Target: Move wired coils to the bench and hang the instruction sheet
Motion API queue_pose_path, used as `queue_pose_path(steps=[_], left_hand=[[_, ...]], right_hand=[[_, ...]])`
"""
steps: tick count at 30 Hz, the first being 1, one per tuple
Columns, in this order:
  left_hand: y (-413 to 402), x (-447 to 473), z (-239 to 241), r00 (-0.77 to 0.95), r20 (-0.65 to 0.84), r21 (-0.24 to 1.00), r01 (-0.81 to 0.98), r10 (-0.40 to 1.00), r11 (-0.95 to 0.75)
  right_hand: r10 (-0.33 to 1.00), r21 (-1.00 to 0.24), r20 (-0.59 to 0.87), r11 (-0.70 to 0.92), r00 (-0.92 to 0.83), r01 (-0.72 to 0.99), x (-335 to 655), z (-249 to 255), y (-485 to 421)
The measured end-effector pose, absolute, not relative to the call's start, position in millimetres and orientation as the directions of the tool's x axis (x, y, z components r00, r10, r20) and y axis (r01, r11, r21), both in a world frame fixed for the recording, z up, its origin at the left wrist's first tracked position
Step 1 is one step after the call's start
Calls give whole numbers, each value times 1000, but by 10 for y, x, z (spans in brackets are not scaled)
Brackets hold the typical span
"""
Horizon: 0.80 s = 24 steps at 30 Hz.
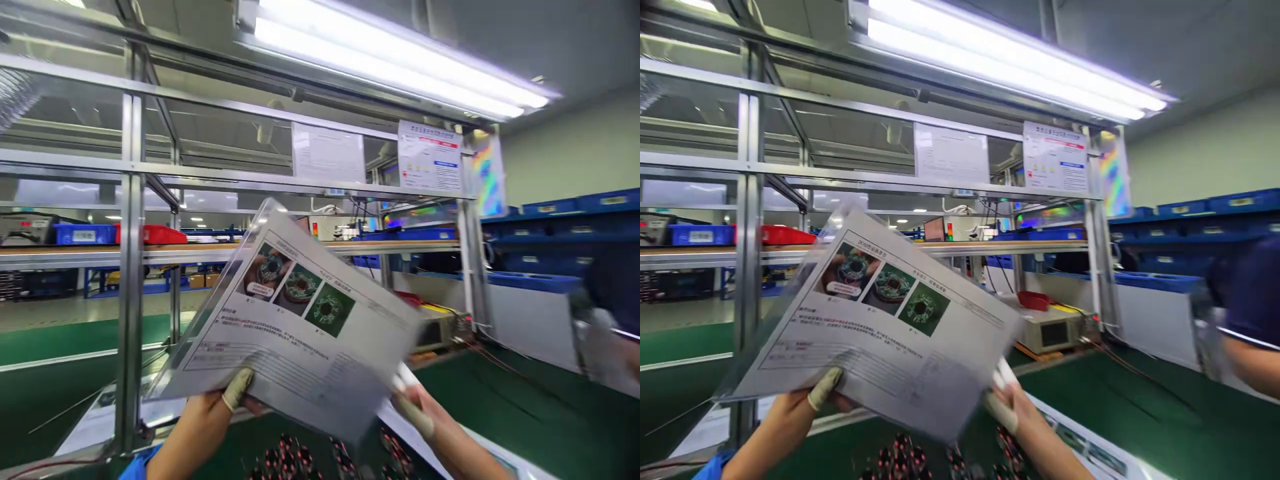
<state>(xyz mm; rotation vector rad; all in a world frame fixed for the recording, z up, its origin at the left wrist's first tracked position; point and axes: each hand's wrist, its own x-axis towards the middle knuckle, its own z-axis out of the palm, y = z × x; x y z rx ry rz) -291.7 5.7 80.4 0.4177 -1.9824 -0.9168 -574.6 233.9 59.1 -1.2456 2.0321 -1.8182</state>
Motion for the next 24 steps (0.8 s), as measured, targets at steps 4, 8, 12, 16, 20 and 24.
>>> queue_pose_path(steps=[4,8,12,16,20,24], left_hand=[[-369,-2983,1474,-358,607,795,260,-709,548],[-941,-2853,2596,-31,678,588,623,-734,516],[-1470,-2602,3722,35,749,468,678,-662,566],[-2019,-2585,4538,2,795,539,454,-606,709],[-2508,-2756,4972,-18,814,571,204,-580,795],[-2775,-2876,5010,-67,773,634,139,-631,761]], right_hand=[[-688,-831,555,-476,-468,-287,-5570,1620,1143],[-524,-658,717,-727,-459,-198,-5514,2834,304],[-399,-502,834,-836,-381,-223,-5556,4083,-281],[-370,-468,861,-846,-351,-256,-5607,5104,-787],[-385,-490,849,-831,-361,-264,-5699,5624,-1185],[-404,-510,833,-826,-378,-240,-5857,5644,-1348]])
